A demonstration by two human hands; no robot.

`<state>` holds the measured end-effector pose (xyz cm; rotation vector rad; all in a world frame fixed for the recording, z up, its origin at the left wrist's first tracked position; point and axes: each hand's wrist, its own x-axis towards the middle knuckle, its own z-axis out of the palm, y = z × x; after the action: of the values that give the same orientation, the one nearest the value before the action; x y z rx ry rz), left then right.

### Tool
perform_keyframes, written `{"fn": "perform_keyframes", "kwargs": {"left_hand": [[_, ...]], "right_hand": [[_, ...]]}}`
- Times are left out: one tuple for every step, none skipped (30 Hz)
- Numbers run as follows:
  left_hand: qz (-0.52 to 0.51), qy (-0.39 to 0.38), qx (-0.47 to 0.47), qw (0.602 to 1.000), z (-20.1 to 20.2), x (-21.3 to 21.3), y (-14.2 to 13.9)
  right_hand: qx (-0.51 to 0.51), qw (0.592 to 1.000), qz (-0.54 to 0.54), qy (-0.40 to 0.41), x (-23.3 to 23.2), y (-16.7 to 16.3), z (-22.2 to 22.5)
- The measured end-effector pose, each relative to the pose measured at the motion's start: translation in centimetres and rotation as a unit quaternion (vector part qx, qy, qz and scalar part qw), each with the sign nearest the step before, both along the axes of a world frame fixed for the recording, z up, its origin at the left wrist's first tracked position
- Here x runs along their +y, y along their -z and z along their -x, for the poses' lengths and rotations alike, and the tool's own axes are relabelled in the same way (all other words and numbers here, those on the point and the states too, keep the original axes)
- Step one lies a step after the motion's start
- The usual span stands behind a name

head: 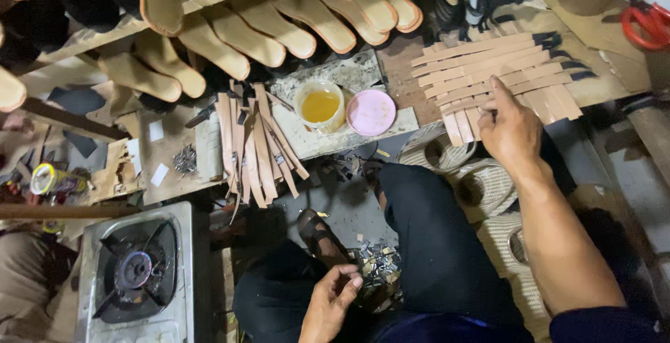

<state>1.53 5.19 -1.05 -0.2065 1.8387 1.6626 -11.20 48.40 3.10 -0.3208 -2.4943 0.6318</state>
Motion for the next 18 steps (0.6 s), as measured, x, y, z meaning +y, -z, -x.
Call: {"fn": "perform_keyframes", "kwargs": {"left_hand": [[0.003,0.002,0.001,1.000,0.2,0.0,-0.4],[0.006,0.002,0.003,1.000,0.3,0.0,-0.8],[0.009,0.002,0.003,1.000,0.4,0.1,-1.2],[0.014,0.008,0.017,1.000,0.6,0.0,-1.5],[0.019,0.013,0.032,0.999,0.7,0.0,-1.8],[0.025,0.015,0.046,0.999,0.8,0.0,-2.1],[0.030,0.022,0.066,0.997,1.0,-0.2,-2.3],[0.037,0.027,0.087,0.995,1.2,-0.3,-2.5],[0.044,0.034,0.110,0.992,1.5,-0.5,-2.8],[0.039,0.026,0.100,0.994,1.8,-0.7,-3.0],[0.033,0.020,0.090,0.995,1.9,-0.8,-3.2],[0.025,0.015,0.080,0.996,2.2,-1.0,-3.5],[0.037,0.016,0.074,0.996,2.4,-1.3,-3.7],[0.049,0.017,0.068,0.996,2.6,-1.5,-4.0],[0.060,0.020,0.061,0.996,2.5,-1.7,-4.2],[0.051,0.013,0.068,0.996,2.5,-1.9,-4.4],[0.043,0.008,0.076,0.996,2.6,-2.0,-4.5],[0.035,0.003,0.084,0.996,2.5,-2.2,-4.6]], "right_hand": [[0.006,1.000,0.009,-0.010,-0.2,-0.1,0.3],[0.011,1.000,-0.004,-0.008,-0.4,-0.3,0.7],[0.014,1.000,-0.016,-0.007,-0.7,-0.5,0.9],[0.018,0.999,-0.028,-0.008,-1.2,-0.8,1.1],[0.014,0.999,-0.030,-0.019,-1.7,-1.2,1.3],[0.011,0.999,-0.033,-0.032,-2.4,-1.8,1.5],[0.006,0.998,-0.034,-0.047,-3.5,-2.3,1.9],[0.010,0.997,-0.008,-0.082,-4.8,-2.7,2.2],[0.015,0.993,0.018,-0.115,-6.3,-3.3,2.5],[0.018,0.988,0.043,-0.146,-7.8,-3.9,2.8],[0.001,0.983,0.058,-0.172,-9.4,-4.4,2.9],[-0.016,0.978,0.072,-0.195,-11.4,-4.7,3.0],[-0.034,0.972,0.085,-0.217,-13.4,-4.9,3.2],[-0.023,0.960,0.088,-0.266,-15.5,-4.9,3.6],[-0.011,0.945,0.091,-0.313,-17.6,-4.9,3.9],[-0.007,0.932,0.079,-0.352,-19.6,-4.7,4.4],[-0.002,0.918,0.068,-0.391,-21.5,-4.4,4.8],[-0.008,0.910,0.041,-0.412,-23.3,-4.1,5.0]]}}
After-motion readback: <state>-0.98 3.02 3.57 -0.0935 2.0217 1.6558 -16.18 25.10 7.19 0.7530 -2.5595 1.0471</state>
